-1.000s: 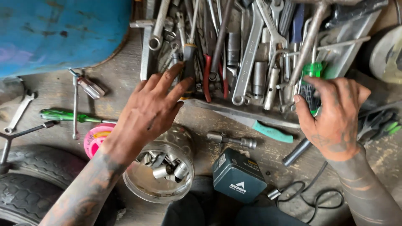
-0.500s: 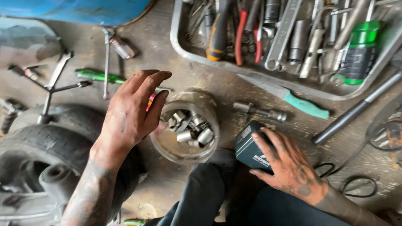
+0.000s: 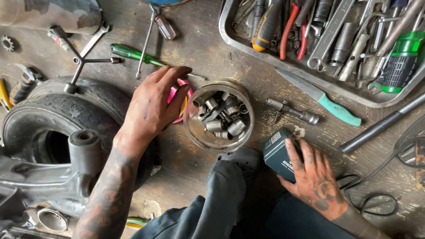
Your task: The person sits on the workshop floor beside a disassembled motorcycle engine and uses a socket wrench on engine components, fitting a socket onto the wrench and working on a gear assembly. They then sort socket bits by hand from a container into a tool tray on the workbench.
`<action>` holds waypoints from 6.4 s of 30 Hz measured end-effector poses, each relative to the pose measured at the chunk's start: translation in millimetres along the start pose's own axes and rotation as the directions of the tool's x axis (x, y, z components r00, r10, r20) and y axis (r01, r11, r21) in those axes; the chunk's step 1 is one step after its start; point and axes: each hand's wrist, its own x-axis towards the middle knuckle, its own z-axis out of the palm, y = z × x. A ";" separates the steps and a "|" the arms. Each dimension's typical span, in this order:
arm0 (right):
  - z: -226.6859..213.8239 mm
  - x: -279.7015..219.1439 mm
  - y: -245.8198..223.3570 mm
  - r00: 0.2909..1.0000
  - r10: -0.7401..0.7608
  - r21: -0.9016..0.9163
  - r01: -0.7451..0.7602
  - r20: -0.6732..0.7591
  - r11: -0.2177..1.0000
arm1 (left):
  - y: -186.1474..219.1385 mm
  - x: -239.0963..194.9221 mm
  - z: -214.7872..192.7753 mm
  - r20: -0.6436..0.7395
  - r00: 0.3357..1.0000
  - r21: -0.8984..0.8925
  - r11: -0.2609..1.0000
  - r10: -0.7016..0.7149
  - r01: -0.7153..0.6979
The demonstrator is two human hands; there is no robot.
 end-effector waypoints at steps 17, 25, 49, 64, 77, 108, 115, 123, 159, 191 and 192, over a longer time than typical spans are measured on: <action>-166.9 43.6 73.1 0.960 -0.259 -0.075 0.267 0.102 0.961 | -11.5 -86.6 29.3 -0.073 0.967 -0.342 0.917 -0.242 0.204; -145.1 157.2 -36.0 0.888 -0.460 -0.025 0.460 0.017 0.887 | -26.7 -99.7 62.4 -0.161 0.923 -0.592 0.783 -0.349 0.193; -28.8 224.5 -80.9 0.877 -0.478 -0.353 0.433 -0.047 0.829 | -64.7 -103.4 106.0 -0.167 0.914 -0.846 0.530 -0.369 0.060; -118.3 179.4 -70.3 0.892 0.324 0.371 -0.430 0.314 0.823 | -31.7 -104.4 79.4 -0.431 0.901 -0.345 0.932 -0.055 -0.109; -98.3 155.4 -56.6 0.878 0.198 0.618 -0.452 0.436 0.644 | -4.7 -85.4 76.9 -0.251 0.960 -0.506 0.828 0.127 -0.242; -41.7 201.3 -86.9 0.989 -0.051 -0.200 0.022 -0.141 0.980 | -20.5 -93.8 74.2 -0.199 0.975 -0.136 0.982 0.099 -0.128; -26.0 215.4 -105.3 0.989 0.149 -0.351 -0.148 -0.025 0.925 | -13.4 -88.9 80.2 -0.168 0.985 -0.057 0.997 0.038 -0.048; -31.9 217.3 -99.2 0.987 0.114 -0.109 -0.127 -0.113 0.986 | -2.4 -81.7 74.0 -0.153 0.988 0.010 1.000 -0.001 0.003; -77.9 145.7 -48.7 0.897 0.378 0.965 -0.160 0.230 -0.206 | 25.2 -49.4 58.2 -0.246 0.969 -0.594 0.792 -0.009 -0.144; -51.0 186.8 -87.4 0.989 0.128 -0.316 -0.100 0.070 0.943 | 2.8 -65.0 86.1 -0.079 0.996 0.359 0.931 -0.047 0.072; -52.4 189.4 -86.7 0.989 0.127 -0.316 -0.099 0.070 0.943 | 2.3 -65.0 86.2 -0.080 0.996 0.359 0.930 -0.048 0.073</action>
